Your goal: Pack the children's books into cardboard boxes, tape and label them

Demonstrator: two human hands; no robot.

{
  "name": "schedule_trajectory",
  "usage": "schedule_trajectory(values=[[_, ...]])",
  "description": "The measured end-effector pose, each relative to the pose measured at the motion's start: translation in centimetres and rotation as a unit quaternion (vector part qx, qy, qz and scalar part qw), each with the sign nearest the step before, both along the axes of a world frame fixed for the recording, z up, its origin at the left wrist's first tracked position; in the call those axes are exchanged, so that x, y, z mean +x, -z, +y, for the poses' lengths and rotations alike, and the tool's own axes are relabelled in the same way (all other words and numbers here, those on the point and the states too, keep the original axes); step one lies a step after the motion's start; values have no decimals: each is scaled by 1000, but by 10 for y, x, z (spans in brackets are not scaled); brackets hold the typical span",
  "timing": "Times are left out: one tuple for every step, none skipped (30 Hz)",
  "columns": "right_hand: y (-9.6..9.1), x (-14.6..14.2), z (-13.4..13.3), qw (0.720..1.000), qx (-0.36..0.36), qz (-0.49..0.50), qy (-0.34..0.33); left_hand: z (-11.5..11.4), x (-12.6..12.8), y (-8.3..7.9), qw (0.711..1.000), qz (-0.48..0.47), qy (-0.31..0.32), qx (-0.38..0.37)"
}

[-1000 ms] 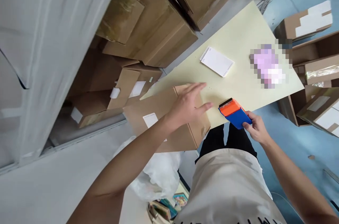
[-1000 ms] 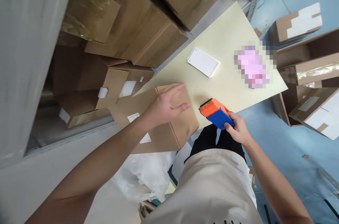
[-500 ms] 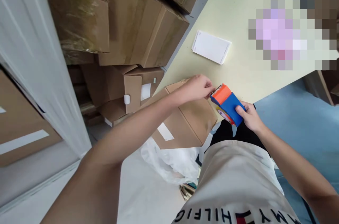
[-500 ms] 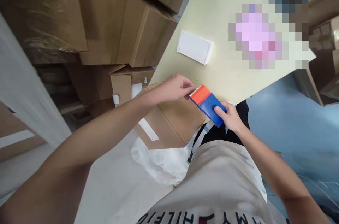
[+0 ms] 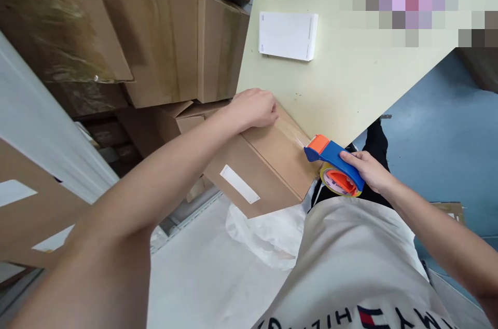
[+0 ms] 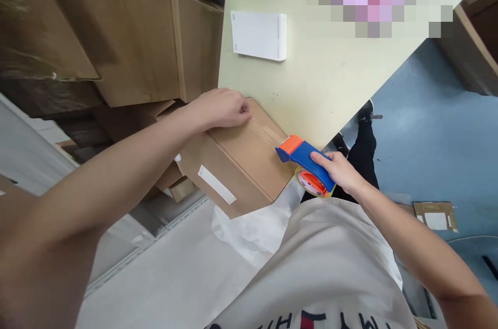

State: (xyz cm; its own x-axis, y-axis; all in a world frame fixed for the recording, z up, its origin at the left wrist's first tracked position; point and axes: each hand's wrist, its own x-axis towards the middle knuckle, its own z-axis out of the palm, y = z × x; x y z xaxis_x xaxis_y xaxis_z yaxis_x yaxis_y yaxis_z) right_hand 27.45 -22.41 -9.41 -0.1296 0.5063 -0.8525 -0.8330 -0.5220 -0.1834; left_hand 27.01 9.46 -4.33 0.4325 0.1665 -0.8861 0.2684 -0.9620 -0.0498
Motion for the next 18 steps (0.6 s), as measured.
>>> schedule_trajectory(values=[[0,-3,1,1000,1,1,-4,-4,-3,-1,1000,-8,10,13],[0,-5,1,1000,-2,0,-8,-9,-4,-2,1000,-10,16,22],[-1,-7,-1,1000,-7,-3,-13,-15,-5,-5,999,-11,17,25],[-2,-8,-5,1000,-15,-7,-19,-21,-5,-7,1000,-12,16,21],[-4,-9,-11,999,-25,-11,-25,-28,-4,-10,1000,-13,14,11],[-6,-10,-18,999,-36,-14,-30,-34,-3,-13,1000,-15,12,-3],[-8,-11,-26,998,-46,-16,-35,-41,-2,-15,1000,-15,12,-18],[-10,-12,-33,998,-54,-17,-40,-47,-2,-17,999,-12,14,-31],[-11,-14,-40,997,-59,-18,-46,-54,-2,-18,999,-8,19,-42],[-13,-17,-46,997,-61,-19,-50,-60,-3,-18,999,-3,25,-48],[-14,-20,-49,997,-60,-21,-53,-65,-5,-18,998,2,32,-51],[-14,-24,-51,997,-57,-22,-55,-70,-7,-18,998,5,40,-53],[-14,-27,-52,997,-52,-23,-57,-74,-10,-17,997,6,48,-54],[-14,-31,-51,997,-45,-24,-57,-78,-14,-16,997,2,54,-57],[-14,-33,-48,997,-39,-26,-56,-80,-18,-15,996,-7,60,-61],[-14,-36,-45,998,-35,-29,-53,-82,-22,-14,996,-18,64,-66],[-14,-38,-42,998,-33,-32,-49,-82,-25,-13,995,-31,67,-69],[-14,-39,-38,998,-32,-36,-44,-81,-29,-11,994,-41,70,-71]])
